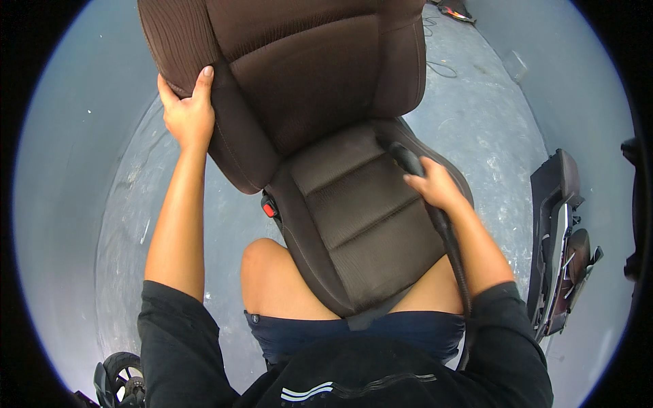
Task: The person uses a vacuum cleaner with a hose and nozzle to clean a brown car seat. They systematically vacuum the headrest, backrest, seat cushion, and side bolsters, moving the nozzle across the fabric surfaces.
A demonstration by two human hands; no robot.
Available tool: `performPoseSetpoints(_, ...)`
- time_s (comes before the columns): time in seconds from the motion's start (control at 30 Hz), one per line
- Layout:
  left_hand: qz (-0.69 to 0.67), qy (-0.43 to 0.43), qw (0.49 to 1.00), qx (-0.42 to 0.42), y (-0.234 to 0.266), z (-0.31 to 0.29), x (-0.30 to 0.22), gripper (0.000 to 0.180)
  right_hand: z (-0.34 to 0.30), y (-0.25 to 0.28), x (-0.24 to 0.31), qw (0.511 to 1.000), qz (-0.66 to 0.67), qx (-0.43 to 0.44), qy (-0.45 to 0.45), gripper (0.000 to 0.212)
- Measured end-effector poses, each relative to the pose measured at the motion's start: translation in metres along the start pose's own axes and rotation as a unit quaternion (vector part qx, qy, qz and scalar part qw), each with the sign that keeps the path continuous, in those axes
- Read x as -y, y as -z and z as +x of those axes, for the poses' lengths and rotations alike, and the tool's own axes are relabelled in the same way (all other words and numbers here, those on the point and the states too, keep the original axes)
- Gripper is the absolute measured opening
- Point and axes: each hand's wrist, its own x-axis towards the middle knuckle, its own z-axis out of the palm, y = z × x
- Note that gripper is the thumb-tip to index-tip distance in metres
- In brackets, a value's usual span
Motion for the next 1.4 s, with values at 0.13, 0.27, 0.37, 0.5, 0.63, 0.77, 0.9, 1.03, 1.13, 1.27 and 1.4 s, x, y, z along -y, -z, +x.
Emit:
performPoseSetpoints(0.13,0.002,0.001,1.0,0.014,0.004,0.0,-0.002,0.108,0.054,-0.042,0.008,0.999,0.002,-0.023,0.027,0.048)
performPoseSetpoints(0.27,-0.006,0.008,1.0,0.03,0.007,0.001,-0.003,0.109,0.027,-0.032,0.01,0.997,-0.034,-0.056,0.037,0.046)
performPoseSetpoints(0.37,-0.027,-0.004,0.999,0.03,0.009,0.002,-0.003,0.109,-0.028,0.026,-0.006,0.996,0.048,0.057,-0.055,0.036)
performPoseSetpoints(0.5,-0.003,0.019,0.999,0.027,0.009,0.001,-0.005,0.107,-0.135,0.076,-0.032,0.985,0.122,0.042,-0.117,0.026)
performPoseSetpoints(0.63,-0.03,0.013,0.999,0.034,0.01,0.0,-0.005,0.107,-0.232,0.108,-0.037,0.965,0.143,0.007,-0.218,0.024)
performPoseSetpoints(0.77,-0.045,0.004,0.998,0.042,0.009,0.002,0.001,0.107,-0.292,0.097,-0.012,0.957,0.164,-0.026,-0.238,0.025)
performPoseSetpoints(0.9,-0.019,-0.061,0.998,0.015,0.004,0.001,0.001,0.107,-0.328,0.058,0.02,0.978,0.109,0.029,-0.174,0.031)
performPoseSetpoints(1.03,0.081,-0.241,0.965,-0.064,0.001,-0.021,-0.002,0.092,-0.349,0.043,0.029,0.977,0.106,0.118,-0.143,0.038)
performPoseSetpoints(1.13,0.11,-0.421,0.9,0.039,0.011,-0.074,0.01,0.046,-0.358,0.036,0.023,0.977,0.14,0.107,-0.123,0.04)
performPoseSetpoints(1.27,0.126,-0.307,0.737,0.589,0.011,-0.185,0.043,0.038,-0.374,0.009,0.016,0.973,0.163,0.134,-0.094,0.044)
performPoseSetpoints(1.4,0.292,-0.187,0.653,0.673,-0.029,-0.266,0.069,0.073,-0.387,-0.017,0.006,0.967,0.237,0.065,-0.074,0.045)
